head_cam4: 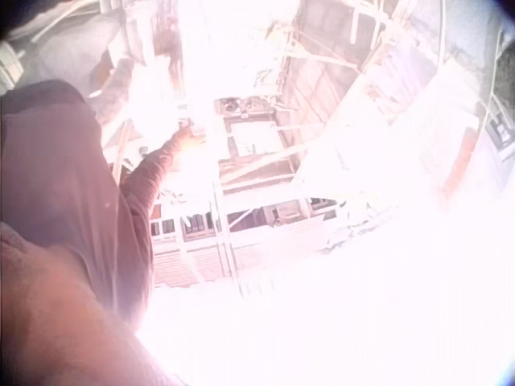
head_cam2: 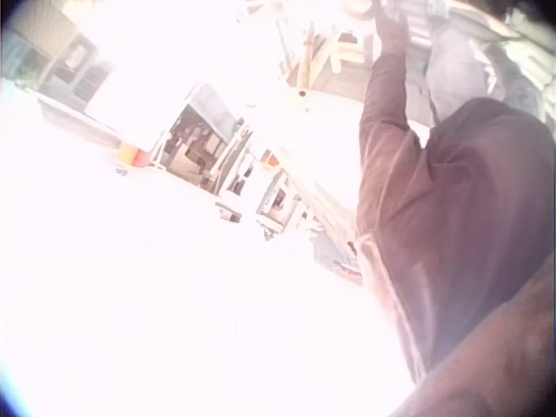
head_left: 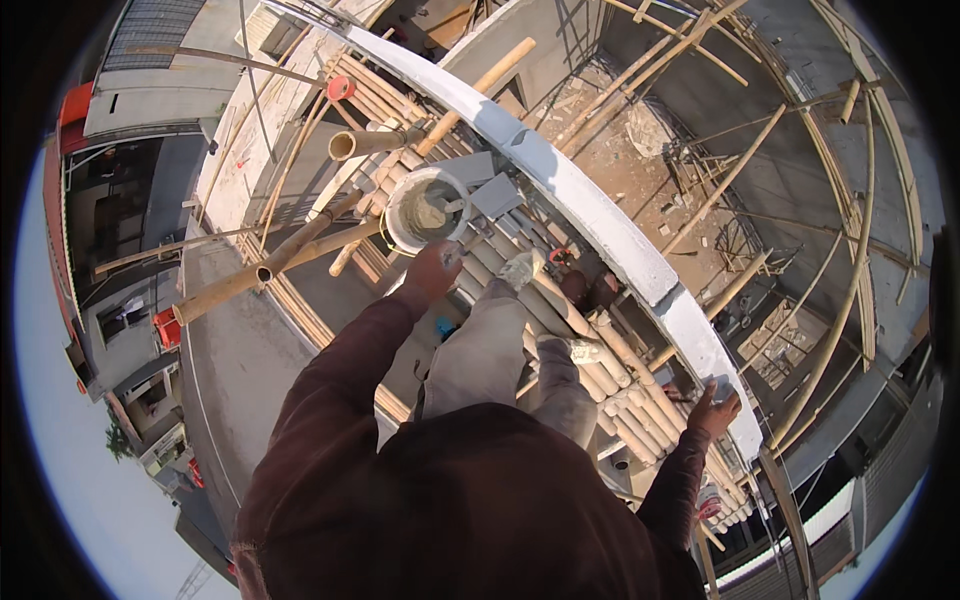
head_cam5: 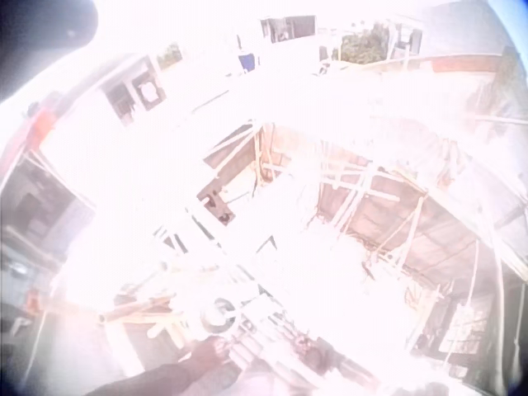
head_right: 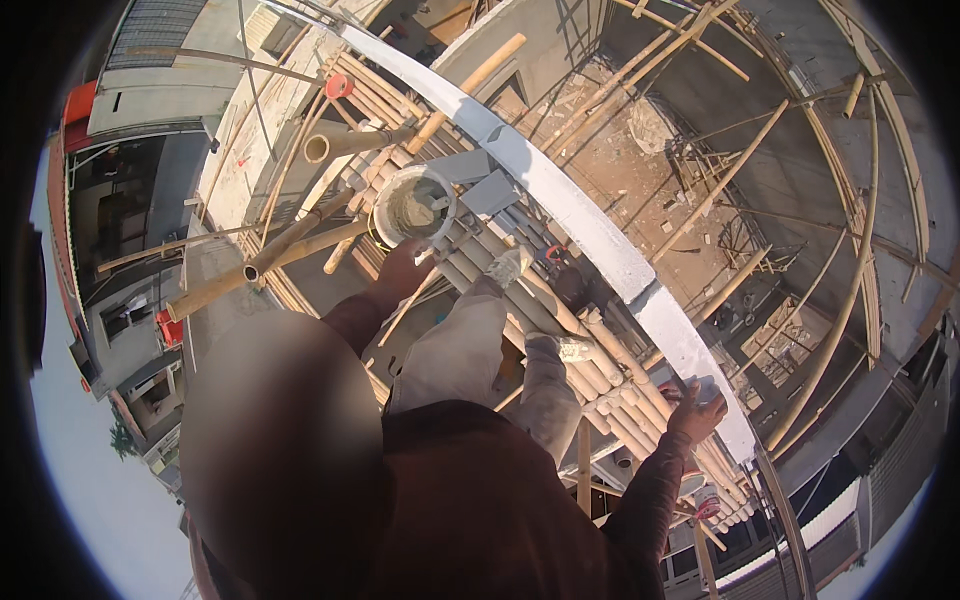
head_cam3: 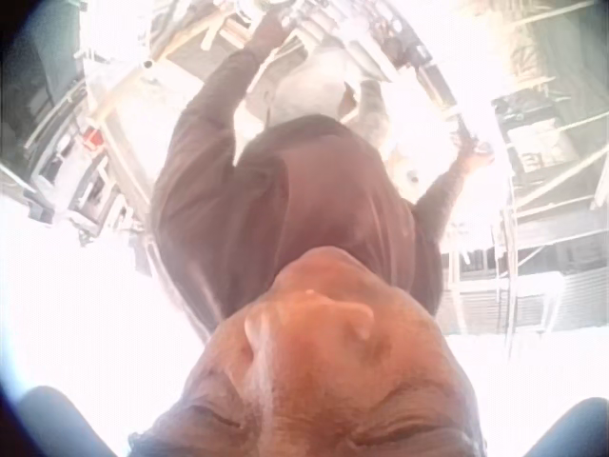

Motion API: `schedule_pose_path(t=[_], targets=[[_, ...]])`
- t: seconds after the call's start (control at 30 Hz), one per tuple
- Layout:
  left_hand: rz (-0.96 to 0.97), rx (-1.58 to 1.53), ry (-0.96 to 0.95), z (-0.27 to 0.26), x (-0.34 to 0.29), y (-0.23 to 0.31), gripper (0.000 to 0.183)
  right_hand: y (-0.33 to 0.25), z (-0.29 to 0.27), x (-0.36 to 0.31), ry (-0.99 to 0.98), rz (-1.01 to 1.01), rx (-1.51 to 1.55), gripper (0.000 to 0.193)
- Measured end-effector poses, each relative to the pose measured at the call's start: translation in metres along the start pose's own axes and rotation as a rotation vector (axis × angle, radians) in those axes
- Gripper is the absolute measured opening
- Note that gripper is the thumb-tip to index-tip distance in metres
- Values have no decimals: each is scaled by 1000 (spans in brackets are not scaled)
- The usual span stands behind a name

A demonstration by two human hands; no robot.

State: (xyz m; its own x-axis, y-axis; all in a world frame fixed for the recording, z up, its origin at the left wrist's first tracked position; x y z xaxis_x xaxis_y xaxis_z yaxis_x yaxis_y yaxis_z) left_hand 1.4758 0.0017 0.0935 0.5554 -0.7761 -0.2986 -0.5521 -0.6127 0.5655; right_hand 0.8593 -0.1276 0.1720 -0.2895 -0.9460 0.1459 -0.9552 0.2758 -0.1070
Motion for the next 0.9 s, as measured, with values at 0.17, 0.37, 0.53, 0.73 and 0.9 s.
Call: schedule_pose_path(t=[0.17, 0.37, 0.53, 0.73, 0.9], targets=[[-525, 95, -16, 55, 12, -118, 43, -9, -4, 17, 4, -74, -169, 54], [-718, 185, -147, 184, 54, -230, 52, -7, 2, 2, 72, 8, -178, 65], [-514, 286, -207, 266, 47, -257, 57, 3, 4, 1, 146, -77, -224, 58], [-376, 493, -64, 356, 89, -324, 83, 27, 4, -10, 156, 31, -59, 61], [-382, 518, -165, 390, 125, -333, 83, 33, -9, -21, 234, -69, -277, 62]])
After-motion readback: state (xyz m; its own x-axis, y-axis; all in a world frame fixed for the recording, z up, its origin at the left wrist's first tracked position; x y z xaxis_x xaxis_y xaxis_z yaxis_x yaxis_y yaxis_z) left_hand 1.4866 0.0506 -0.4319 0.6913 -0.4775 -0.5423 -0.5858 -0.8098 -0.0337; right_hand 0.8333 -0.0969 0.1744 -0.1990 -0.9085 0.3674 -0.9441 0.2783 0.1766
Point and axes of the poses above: each hand's wrist, its own x-axis towards the middle knuckle, its own z-axis out of the palm, y = z × x, the point moved 2 cm from there along x, towards the middle knuckle, and after that the axes turned 12 degrees about y, right-handed, at the moved point
